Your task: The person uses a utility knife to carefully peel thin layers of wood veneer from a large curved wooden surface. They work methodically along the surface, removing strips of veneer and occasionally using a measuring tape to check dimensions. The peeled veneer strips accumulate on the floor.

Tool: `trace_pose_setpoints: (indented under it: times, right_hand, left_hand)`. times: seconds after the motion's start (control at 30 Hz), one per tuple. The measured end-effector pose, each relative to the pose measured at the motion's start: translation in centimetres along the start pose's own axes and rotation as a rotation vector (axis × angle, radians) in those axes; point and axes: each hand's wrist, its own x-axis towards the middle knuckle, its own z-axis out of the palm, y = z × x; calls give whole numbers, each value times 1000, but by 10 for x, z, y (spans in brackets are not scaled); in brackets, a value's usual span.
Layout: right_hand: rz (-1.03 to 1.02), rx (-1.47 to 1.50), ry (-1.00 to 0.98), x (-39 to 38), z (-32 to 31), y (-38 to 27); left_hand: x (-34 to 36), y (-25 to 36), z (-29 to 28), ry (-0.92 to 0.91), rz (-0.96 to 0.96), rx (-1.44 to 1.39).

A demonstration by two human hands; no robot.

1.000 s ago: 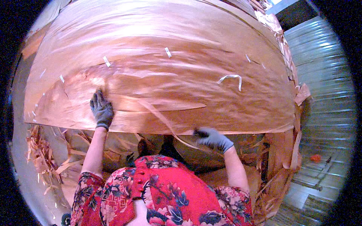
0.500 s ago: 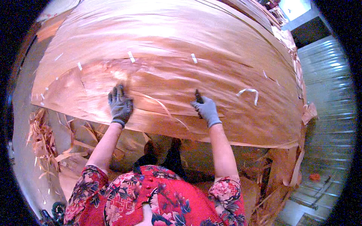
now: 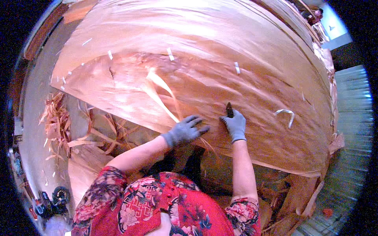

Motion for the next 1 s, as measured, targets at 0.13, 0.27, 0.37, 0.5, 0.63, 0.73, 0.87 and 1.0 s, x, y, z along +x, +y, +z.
trace_pose_setpoints:
  times: [0.13,0.27,0.37,0.5,0.63,0.73,0.87,1.0]
  right_hand:
    - [24,51,15,-10,-6,-9]
    - [-77,56,-8,-3,11,-20]
    - [-1,-53,12,-6,-4,-5]
    - [53,-84,2,-3,-5,1]
    - [6,-37,47,-2,5,-7]
    - [52,-53,26,-6,3,-13]
    - [87,-40,37,-16,1,-13]
    - [2,48,220,-24,11,-25]
  left_hand:
    - [-132,-9,-73,-224,-165,-131]
    - [-423,17,-86,-836,-952,-122]
    - [-292,-18,-128,-1549,-689,-392]
    - [-106,-28,-135,-288,-669,-287]
    - [-2,-47,-57,255,-555,-179]
    - [40,-48,2,27,-514,-114]
    - [42,-40,26,-76,-401,-1]
    - [49,-41,21,-116,-412,15]
